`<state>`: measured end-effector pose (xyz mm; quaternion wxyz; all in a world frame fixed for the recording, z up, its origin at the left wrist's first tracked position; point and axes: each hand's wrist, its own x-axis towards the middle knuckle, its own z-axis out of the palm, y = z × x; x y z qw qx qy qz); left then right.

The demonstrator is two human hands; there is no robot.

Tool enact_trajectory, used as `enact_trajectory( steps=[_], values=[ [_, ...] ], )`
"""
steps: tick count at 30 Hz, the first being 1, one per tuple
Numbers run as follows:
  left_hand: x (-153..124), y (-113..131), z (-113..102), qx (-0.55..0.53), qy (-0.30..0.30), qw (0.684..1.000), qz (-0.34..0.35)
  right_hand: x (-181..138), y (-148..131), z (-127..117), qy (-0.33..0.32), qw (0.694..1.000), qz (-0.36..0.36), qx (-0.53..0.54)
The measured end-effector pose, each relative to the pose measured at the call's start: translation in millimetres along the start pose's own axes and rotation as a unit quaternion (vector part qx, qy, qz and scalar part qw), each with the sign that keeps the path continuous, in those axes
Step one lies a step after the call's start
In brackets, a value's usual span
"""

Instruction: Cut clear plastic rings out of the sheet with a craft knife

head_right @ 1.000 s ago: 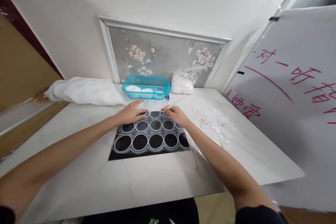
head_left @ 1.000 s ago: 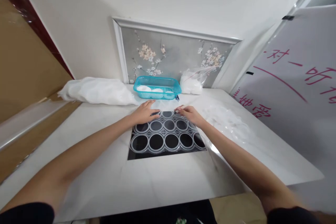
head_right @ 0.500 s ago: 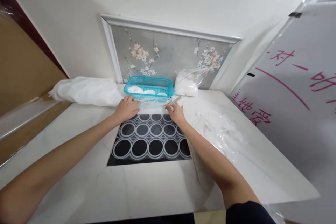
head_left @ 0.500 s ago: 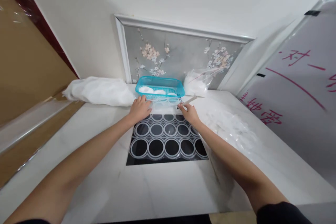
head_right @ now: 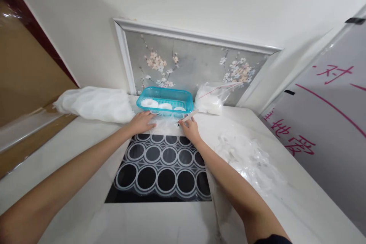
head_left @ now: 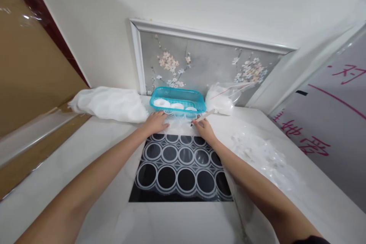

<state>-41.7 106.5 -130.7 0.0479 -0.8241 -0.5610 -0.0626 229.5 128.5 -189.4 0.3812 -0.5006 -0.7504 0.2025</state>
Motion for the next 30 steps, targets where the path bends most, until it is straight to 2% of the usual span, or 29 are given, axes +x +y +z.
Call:
enact_trajectory(
  steps=[5,8,12,15,16,18,21,23,26,30],
  values=[
    [0,-1,-4,-0.014,0.001,1.0,-0.012,9,3,-13,0.022,0.998,0.03,0.047],
    [-12,-4,-5,-0.024,0.014,1.0,-0.003,9,8,-23,0.065,0.995,0.048,0.057],
    [-53,-2,-10,-0.033,0.037,0.998,0.026,-9,1,-34,0.174,0.981,0.076,0.047],
    [-96,5,-14,-0.055,0.062,0.99,0.113,-37,-28,-34,0.203,0.976,0.055,0.06],
    [-110,8,-15,-0.067,0.074,0.983,0.155,-47,-41,-31,0.188,0.978,0.046,0.078],
    [-138,14,-15,-0.082,0.083,0.968,0.224,-65,-69,-24,0.116,0.985,0.034,0.127],
    [-171,23,-11,-0.06,0.088,0.964,0.243,-81,-108,-4,-0.021,0.985,0.018,0.17],
    [-185,29,-6,-0.024,0.101,0.965,0.241,-85,-127,13,-0.084,0.98,-0.001,0.18],
    [-197,35,-2,0.035,0.117,0.961,0.25,-85,-142,37,-0.128,0.973,-0.005,0.193],
    [-199,39,-2,0.059,0.121,0.957,0.258,-87,-144,57,-0.13,0.97,0.014,0.207]
  ],
)
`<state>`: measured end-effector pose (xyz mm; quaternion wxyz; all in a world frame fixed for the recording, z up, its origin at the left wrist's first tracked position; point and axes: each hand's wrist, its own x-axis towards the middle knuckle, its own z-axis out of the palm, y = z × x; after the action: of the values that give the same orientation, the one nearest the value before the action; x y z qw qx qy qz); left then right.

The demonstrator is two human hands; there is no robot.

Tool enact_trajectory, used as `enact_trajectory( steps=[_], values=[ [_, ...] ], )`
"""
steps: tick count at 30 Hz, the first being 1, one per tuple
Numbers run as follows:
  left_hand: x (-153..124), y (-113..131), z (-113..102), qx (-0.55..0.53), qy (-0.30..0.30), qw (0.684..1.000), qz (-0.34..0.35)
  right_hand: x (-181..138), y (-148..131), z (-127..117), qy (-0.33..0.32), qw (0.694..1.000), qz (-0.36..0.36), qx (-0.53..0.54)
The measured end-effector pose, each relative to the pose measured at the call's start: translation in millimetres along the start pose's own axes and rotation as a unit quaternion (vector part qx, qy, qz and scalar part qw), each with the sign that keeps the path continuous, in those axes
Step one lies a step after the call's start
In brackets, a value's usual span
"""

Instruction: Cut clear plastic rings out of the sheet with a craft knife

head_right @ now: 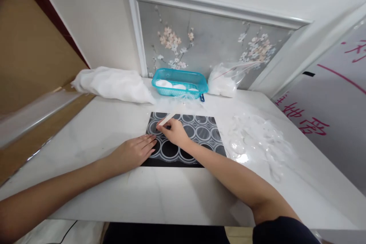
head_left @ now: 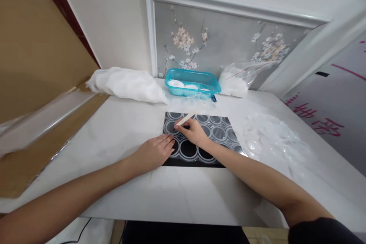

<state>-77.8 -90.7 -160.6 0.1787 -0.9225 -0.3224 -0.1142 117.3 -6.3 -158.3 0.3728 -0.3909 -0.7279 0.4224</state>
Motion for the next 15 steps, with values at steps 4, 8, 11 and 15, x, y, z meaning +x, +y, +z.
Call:
enact_trajectory(
  steps=[4,8,11,15],
  values=[
    [1,0,2,-0.015,-0.001,1.0,-0.006,-5,5,4,0.001,1.0,-0.02,-0.01],
    [1,1,1,-0.014,-0.021,1.0,-0.012,-4,5,2,-0.005,0.999,-0.027,-0.036],
    [2,2,-2,-0.008,-0.033,0.999,-0.012,-4,4,2,-0.01,0.997,-0.046,-0.057],
    [6,2,-9,-0.036,-0.054,0.998,-0.024,-16,3,9,-0.009,0.982,-0.11,-0.152]
  ],
)
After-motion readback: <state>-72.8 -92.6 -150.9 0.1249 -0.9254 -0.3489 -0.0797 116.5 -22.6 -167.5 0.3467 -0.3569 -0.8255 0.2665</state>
